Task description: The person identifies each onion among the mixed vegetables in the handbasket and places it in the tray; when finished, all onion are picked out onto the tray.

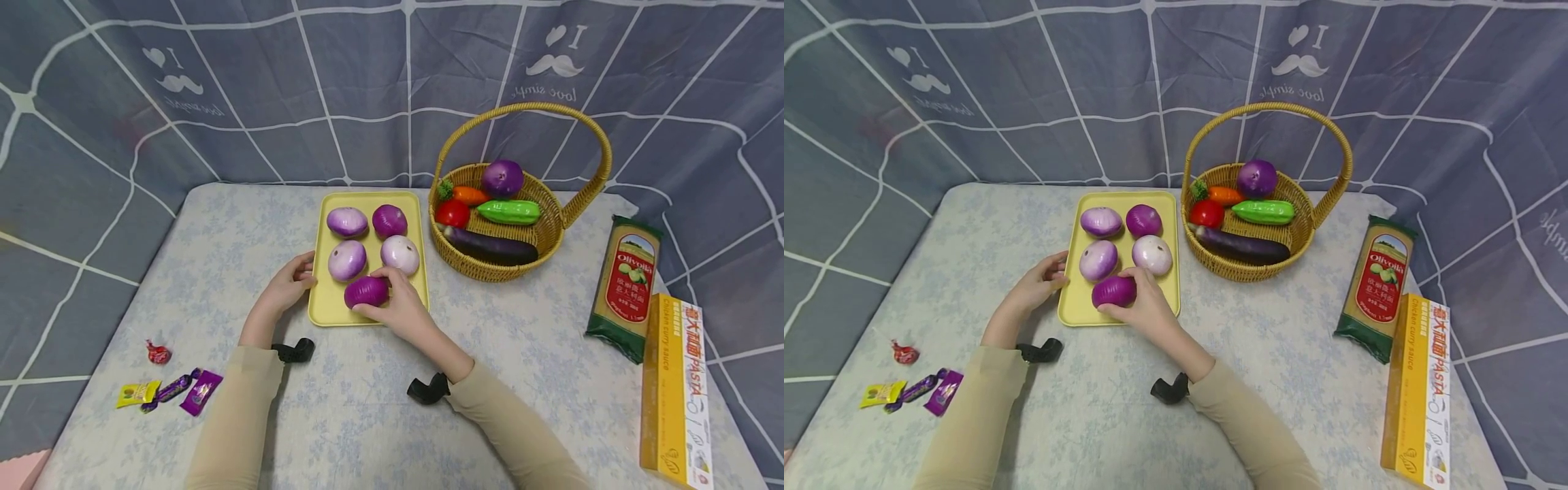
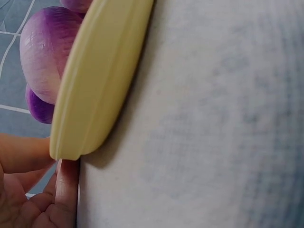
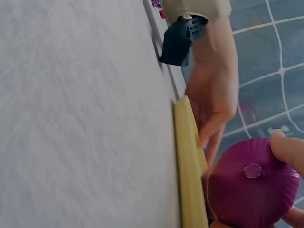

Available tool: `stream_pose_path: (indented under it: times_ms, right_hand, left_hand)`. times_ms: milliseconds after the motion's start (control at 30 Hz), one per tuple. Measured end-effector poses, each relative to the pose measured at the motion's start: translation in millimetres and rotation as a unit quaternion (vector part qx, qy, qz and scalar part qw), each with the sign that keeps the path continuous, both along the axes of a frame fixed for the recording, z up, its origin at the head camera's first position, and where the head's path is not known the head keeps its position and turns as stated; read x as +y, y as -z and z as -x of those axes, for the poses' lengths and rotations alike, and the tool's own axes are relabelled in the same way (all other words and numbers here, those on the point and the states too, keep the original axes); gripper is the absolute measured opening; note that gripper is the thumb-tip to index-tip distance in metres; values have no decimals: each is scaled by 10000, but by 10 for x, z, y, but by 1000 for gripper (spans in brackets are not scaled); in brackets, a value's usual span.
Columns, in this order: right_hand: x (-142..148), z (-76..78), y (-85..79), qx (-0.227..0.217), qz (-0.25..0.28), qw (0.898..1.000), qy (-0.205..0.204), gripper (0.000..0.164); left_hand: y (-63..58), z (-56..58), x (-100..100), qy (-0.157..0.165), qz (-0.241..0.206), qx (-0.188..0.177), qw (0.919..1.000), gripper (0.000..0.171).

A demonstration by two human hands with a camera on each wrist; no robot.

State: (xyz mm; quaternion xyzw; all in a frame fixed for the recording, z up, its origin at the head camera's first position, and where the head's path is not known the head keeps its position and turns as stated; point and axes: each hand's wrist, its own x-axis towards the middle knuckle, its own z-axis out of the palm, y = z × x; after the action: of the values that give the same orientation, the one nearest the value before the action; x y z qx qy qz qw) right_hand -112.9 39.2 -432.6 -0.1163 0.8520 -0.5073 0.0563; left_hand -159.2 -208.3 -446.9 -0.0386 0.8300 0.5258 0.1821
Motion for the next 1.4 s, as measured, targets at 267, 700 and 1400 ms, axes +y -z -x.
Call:
stream_pose_path:
  times_ms: [267,700,1400]
  right_hand:
    - [-168,21,105,-13,-52,10000,-5,60]
    - [-290,125,125,249,-140,9985,475,64]
    - [-342,107,104,544,-393,9974,270,68]
  left_hand:
    - [16,-16,-5,-61,24,-110,9999,61]
    - [-17,-30,-5,-38,-25,-123,9999,62]
    - [14,-3,-11,-44,73,-48,10000,61]
